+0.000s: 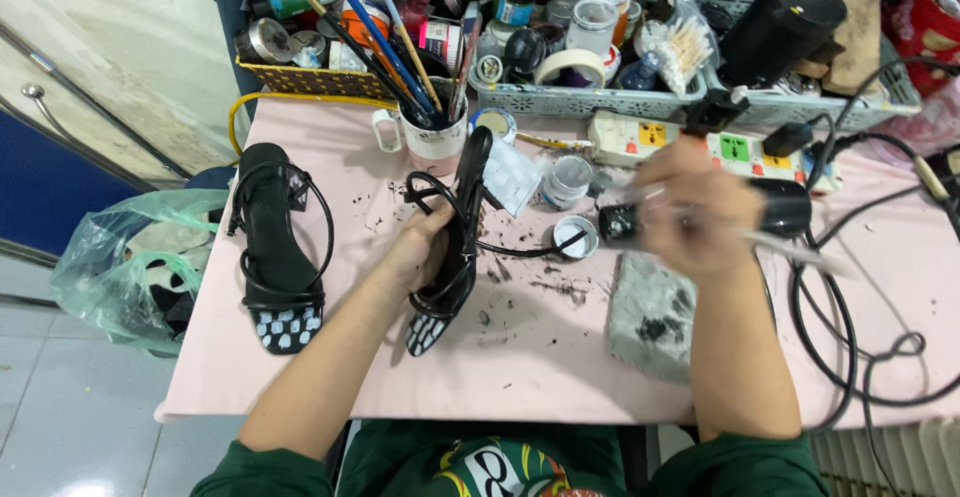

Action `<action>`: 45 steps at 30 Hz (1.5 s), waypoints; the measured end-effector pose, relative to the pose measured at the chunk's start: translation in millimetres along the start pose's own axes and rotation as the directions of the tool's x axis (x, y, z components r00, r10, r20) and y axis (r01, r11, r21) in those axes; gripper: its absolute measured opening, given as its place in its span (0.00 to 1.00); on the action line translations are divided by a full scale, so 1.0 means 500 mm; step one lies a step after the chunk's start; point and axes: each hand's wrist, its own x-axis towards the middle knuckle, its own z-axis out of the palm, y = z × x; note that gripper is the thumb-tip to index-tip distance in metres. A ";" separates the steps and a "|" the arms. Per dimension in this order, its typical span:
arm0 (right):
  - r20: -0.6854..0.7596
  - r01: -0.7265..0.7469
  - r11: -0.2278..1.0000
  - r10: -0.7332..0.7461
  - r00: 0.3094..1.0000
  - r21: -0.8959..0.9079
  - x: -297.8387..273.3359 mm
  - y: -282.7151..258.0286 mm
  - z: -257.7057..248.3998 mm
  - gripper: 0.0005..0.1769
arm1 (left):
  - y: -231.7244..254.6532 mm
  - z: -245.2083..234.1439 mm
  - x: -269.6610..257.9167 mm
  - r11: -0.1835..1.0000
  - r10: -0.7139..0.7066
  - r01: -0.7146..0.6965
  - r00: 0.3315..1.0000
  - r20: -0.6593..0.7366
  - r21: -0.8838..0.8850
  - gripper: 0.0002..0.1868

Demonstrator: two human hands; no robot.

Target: The person paints a checkered pattern on a pair of black high-heeled sandals using a small brush and white paint. They repeatedly use a hairdryer to dry the paint between applications, working on both the toe box and the straps of the shoes.

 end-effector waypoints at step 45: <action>-0.198 -0.988 0.099 0.973 0.122 -0.120 -0.348 0.005 -0.186 0.22 | 0.053 0.143 -0.197 -0.759 0.174 -0.509 0.443 0.879 0.407 0.16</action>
